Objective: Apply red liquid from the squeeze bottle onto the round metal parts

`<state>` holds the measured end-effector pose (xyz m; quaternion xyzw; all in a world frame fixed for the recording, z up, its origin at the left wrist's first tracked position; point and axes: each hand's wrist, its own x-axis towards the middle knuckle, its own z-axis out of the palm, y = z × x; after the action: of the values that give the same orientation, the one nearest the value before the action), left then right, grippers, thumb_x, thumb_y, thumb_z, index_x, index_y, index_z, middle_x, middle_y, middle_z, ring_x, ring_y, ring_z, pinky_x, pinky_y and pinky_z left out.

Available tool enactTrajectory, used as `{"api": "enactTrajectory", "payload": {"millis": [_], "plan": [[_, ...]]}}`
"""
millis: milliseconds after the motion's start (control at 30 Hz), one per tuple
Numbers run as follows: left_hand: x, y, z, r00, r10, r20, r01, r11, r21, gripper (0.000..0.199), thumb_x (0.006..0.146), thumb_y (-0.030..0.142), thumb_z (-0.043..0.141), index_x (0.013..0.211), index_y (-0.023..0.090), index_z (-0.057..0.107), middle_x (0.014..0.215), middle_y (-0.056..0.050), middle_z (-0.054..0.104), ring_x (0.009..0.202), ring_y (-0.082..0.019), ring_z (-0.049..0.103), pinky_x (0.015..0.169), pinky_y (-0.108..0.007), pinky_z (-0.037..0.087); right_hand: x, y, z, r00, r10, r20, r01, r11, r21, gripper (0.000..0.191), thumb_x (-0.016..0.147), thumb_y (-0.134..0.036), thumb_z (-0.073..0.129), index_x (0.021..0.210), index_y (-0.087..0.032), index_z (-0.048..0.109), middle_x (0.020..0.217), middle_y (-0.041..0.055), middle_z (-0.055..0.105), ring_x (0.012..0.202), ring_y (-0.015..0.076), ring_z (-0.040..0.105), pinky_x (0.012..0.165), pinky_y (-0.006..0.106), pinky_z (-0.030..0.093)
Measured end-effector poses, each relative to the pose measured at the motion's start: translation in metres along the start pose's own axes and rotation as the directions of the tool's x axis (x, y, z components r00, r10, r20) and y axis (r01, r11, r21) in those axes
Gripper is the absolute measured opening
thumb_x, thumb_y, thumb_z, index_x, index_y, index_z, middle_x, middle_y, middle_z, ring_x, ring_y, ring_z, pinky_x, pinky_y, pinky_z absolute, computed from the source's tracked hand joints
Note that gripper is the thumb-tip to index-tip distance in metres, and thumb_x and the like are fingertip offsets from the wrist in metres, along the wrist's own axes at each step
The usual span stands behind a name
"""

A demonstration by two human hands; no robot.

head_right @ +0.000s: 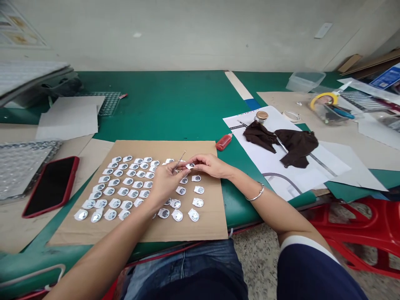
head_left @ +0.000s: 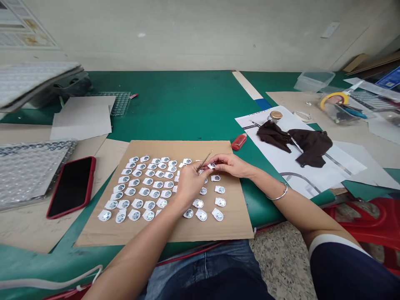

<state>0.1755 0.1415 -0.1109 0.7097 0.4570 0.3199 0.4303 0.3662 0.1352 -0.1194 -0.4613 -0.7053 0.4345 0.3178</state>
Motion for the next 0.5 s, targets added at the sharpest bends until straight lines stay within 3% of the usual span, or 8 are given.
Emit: {"api": "enactTrajectory", "payload": {"millis": [267,500], "plan": [[-0.0031,0.0000,-0.0002,0.999,0.042,-0.017,-0.039,0.992,0.121,0.024,0.077,0.037,0.061,0.093,0.020,0.069,0.079,-0.002,0.068,0.064,-0.014,0.056,0.059,-0.024,0.038,0.0005,0.0025,0.0003,0.995,0.016,0.095,-0.026,0.994,0.102,0.033,0.084,-0.038,0.048,0.108,-0.017,0.058,0.103,0.0059,0.064,0.092,0.0125,0.059,0.084,0.030,0.047],[-0.0045,0.0011,0.0002,0.999,0.040,-0.018,-0.037,0.988,0.150,0.020,0.078,0.033,0.061,0.091,0.020,0.069,0.074,-0.001,0.067,0.059,-0.013,0.054,0.056,-0.023,0.035,0.0008,0.0027,-0.0007,0.992,0.036,0.123,-0.048,0.994,0.094,0.033,0.085,-0.036,0.047,0.109,-0.018,0.056,0.108,0.0062,0.062,0.098,0.0134,0.058,0.089,0.032,0.045]]}}
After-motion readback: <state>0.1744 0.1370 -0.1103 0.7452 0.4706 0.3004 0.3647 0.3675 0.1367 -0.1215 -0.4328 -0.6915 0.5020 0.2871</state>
